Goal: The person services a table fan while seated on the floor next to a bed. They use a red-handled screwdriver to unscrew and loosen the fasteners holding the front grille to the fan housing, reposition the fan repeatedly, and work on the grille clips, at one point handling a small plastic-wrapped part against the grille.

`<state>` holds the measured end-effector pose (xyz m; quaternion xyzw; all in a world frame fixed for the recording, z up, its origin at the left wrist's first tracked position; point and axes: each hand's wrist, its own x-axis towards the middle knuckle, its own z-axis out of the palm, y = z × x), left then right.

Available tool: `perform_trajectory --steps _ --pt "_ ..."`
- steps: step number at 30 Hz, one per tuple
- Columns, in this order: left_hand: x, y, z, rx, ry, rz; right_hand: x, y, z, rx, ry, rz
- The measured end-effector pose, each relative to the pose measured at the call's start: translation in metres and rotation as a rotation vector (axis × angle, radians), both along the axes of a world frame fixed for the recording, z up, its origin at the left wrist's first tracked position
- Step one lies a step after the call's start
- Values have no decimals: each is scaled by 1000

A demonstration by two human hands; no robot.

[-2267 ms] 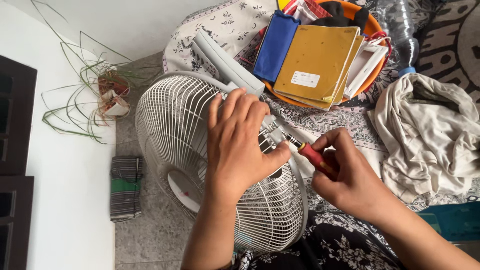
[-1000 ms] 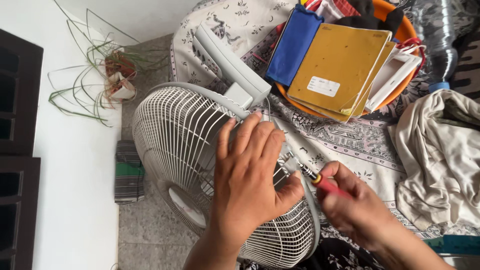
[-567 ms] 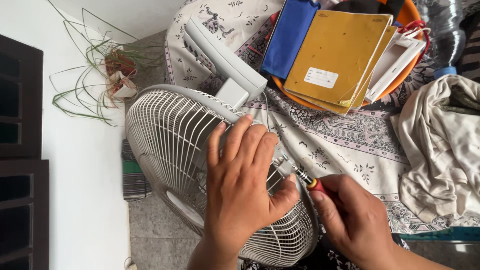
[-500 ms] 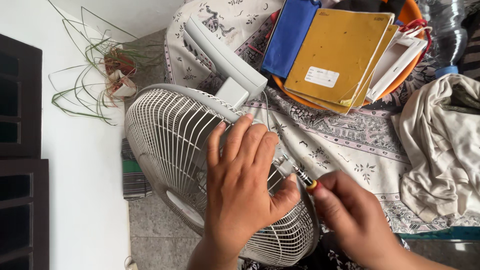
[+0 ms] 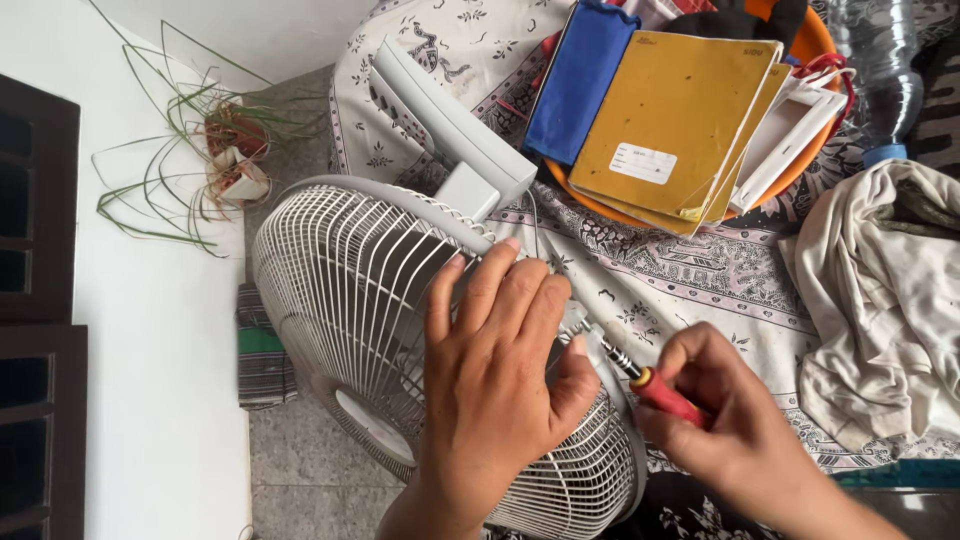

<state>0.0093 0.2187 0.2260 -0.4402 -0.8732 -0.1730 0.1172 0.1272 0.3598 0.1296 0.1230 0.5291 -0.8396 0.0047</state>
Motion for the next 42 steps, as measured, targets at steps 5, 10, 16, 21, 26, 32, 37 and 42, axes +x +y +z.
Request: perform_trajectory --steps 5,10,16,21,26,32,37,42 --pt "0 1 -2 28 -15 17 0 -12 7 596 159 -319" --pt "-1 -2 -2 59 -33 10 -7 -18 18 934 229 -474" --pt "-6 -5 -3 115 -77 -3 -7 -25 9 905 181 -467" --pt "-10 -5 -3 110 -44 -6 -2 -26 -3 407 67 -354" --pt "-13 -3 -5 118 -43 -5 -6 -10 -1 -155 -232 -127" --pt "-13 -3 -4 116 -35 1 -13 12 1 -748 -267 250" --pt "-7 0 -2 98 -20 2 -12 18 5 -349 -305 334" --pt "-2 3 -1 97 -15 8 -10 10 2 79 -138 59"
